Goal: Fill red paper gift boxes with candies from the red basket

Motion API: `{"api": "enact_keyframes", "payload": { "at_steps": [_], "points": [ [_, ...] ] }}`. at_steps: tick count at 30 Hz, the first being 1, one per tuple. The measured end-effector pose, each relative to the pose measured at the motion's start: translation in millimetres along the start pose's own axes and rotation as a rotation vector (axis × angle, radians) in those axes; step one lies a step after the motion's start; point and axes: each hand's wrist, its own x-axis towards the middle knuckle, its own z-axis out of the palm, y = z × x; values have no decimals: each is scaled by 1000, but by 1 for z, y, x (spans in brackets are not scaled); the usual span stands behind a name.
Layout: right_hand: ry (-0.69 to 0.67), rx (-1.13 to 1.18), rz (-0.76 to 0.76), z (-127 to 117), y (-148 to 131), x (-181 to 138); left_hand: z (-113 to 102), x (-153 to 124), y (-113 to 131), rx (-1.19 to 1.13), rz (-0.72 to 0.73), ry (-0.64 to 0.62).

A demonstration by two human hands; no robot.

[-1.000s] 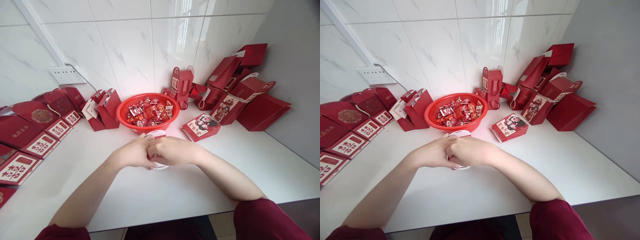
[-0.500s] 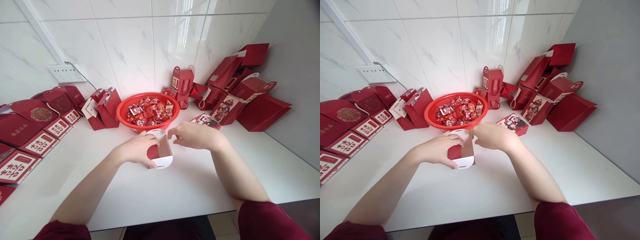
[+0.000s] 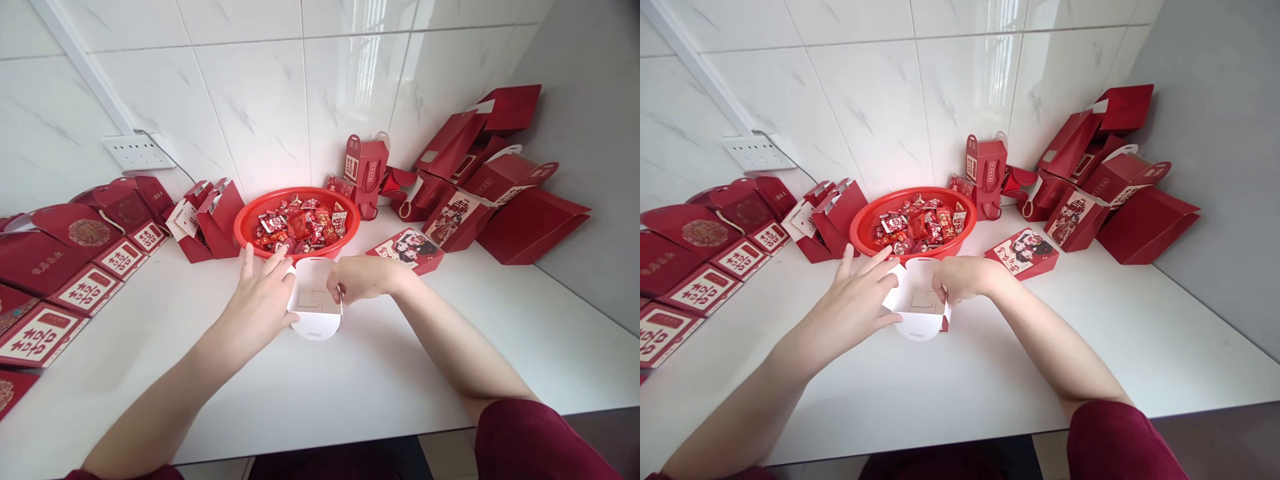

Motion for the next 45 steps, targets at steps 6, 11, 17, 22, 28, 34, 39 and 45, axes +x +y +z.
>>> {"api": "enact_keyframes", "payload": {
  "at_steps": [6, 11, 17, 22, 28, 34, 39, 45],
  "points": [
    [-40, -14, -30, -2, -1, -5, -5, 3, 5, -56, -78, -279],
    [-89, 26, -62, -2, 4, -6, 2, 10, -3, -338, -42, -525],
    [79, 49, -26, -5, 2, -21, 8, 12, -3, -415, -14, -623],
    [350, -3, 9, -6, -18, -27, 9, 11, -1, -468, -18, -610],
    [100, -166, 232, 14, -25, 13, 9, 11, 0, -402, -36, -575],
    [115, -136, 176, 23, -9, 45, 9, 7, 6, -188, -91, -273],
    [151, -105, 119, 24, -2, 46, 25, 14, 4, -334, -16, -277],
    [184, -8, 41, 23, 16, 50, 47, 34, -5, -492, 14, -260]
  ]
}}
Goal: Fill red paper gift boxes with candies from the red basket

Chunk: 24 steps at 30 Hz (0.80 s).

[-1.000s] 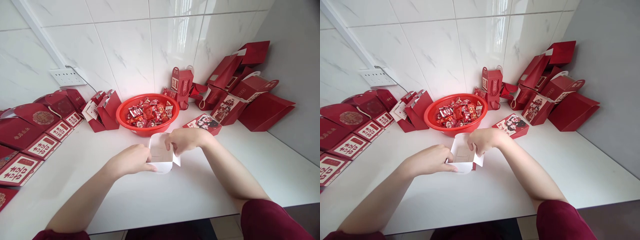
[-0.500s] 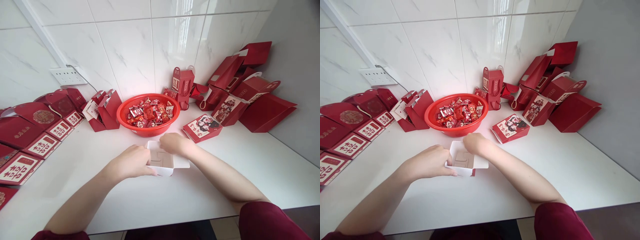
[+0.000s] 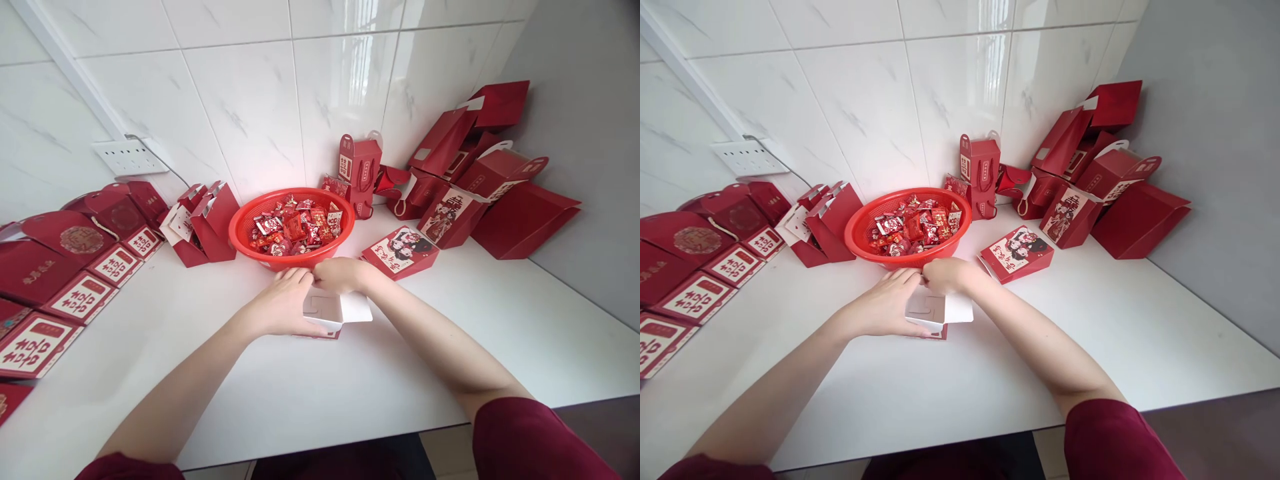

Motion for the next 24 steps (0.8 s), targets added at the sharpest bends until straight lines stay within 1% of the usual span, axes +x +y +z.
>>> {"api": "enact_keyframes", "payload": {
  "at_steps": [2, 4, 7, 9, 11, 13, 15, 18, 20, 21, 22, 23, 24],
  "points": [
    [14, 57, -40, 0, 9, 3, 6, 5, -6, -47, 10, 35],
    [59, 110, -56, 3, 16, 5, 16, 8, -11, -140, 47, 116],
    [163, 162, -39, 13, 20, 5, 37, 7, -20, -376, 127, 353],
    [266, 212, -14, 24, 19, 2, 51, 4, -25, -520, 180, 480],
    [409, 347, 10, 38, 20, 0, 64, 3, -31, -613, 226, 533],
    [550, 539, 34, 54, 21, -1, 73, 2, -37, -658, 254, 540],
    [618, 736, 78, 71, 22, 2, 80, 2, -40, -686, 238, 531],
    [619, 1085, 162, 91, 22, 13, 88, 3, -39, -794, 143, 466],
    [595, 1307, 168, 96, 20, 20, 91, 3, -36, -892, 97, 436],
    [589, 1373, 171, 97, 19, 23, 92, 3, -34, -929, 85, 432],
    [587, 1388, 186, 96, 19, 25, 93, 3, -33, -957, 79, 430],
    [580, 1331, 213, 95, 19, 26, 93, 2, -32, -982, 78, 419],
    [562, 1218, 243, 93, 19, 26, 93, 1, -32, -1005, 82, 395]
  ]
}}
